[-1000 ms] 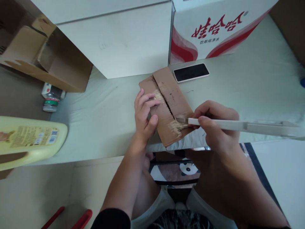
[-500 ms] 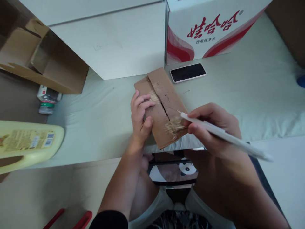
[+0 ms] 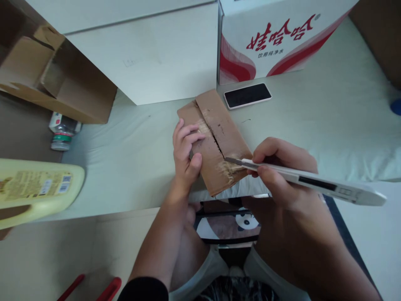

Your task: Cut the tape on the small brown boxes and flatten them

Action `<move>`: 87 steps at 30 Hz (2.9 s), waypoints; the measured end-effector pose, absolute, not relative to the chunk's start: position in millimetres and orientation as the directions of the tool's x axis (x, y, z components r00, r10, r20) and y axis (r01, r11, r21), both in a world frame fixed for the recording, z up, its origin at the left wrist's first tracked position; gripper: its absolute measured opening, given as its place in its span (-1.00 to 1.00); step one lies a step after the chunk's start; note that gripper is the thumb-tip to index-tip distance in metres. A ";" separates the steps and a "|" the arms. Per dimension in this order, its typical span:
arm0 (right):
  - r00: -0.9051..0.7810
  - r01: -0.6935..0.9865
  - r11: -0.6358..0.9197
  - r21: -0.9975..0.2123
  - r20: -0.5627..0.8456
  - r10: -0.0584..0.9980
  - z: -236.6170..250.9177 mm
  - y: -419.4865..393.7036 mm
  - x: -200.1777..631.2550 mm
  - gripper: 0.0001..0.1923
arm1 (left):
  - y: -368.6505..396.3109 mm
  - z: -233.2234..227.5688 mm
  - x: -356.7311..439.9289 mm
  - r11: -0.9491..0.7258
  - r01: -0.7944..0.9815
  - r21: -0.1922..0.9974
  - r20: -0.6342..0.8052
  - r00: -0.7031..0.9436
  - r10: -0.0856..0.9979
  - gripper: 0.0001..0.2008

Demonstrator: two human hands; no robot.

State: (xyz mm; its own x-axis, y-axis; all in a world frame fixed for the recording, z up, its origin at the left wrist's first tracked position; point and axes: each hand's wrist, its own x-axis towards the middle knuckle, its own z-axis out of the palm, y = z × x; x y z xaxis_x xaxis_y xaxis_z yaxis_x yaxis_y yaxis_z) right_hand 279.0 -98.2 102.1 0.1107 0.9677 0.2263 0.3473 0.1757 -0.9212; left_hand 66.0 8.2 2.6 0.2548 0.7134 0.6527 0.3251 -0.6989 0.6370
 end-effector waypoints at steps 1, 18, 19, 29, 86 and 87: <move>0.103 0.358 0.209 -0.910 0.261 0.960 100.6 -97.1 279.3 -0.92 | 8.5 2.1 65.8 -0.709 0.325 0.626 0.661 0.262 0.704 -0.51; -0.020 0.419 0.439 -0.795 0.475 0.880 85.5 -88.9 280.9 -0.88 | 10.0 1.7 67.4 -0.756 0.339 0.560 0.705 0.284 0.650 -0.58; 0.001 0.399 0.452 -0.798 0.493 0.870 82.9 -89.0 281.1 -0.87 | 9.9 1.5 67.4 -0.754 0.340 0.562 0.703 0.284 0.652 -0.58; -0.022 0.357 0.431 -0.829 0.453 0.891 84.9 -88.4 279.5 -0.86 | 9.2 2.3 67.6 -0.741 0.336 0.581 0.690 0.280 0.668 -0.57; 0.333 0.022 0.200 -0.979 0.196 0.922 -17.4 -52.8 276.2 -0.49 | 32.9 -0.8 47.5 0.154 -0.157 0.975 -0.150 0.038 0.988 -0.54; 0.333 0.008 0.200 -0.980 0.191 0.923 -17.7 -52.7 276.1 -0.49 | 33.6 -0.3 46.8 0.162 -0.166 0.973 -0.159 0.027 0.987 -0.55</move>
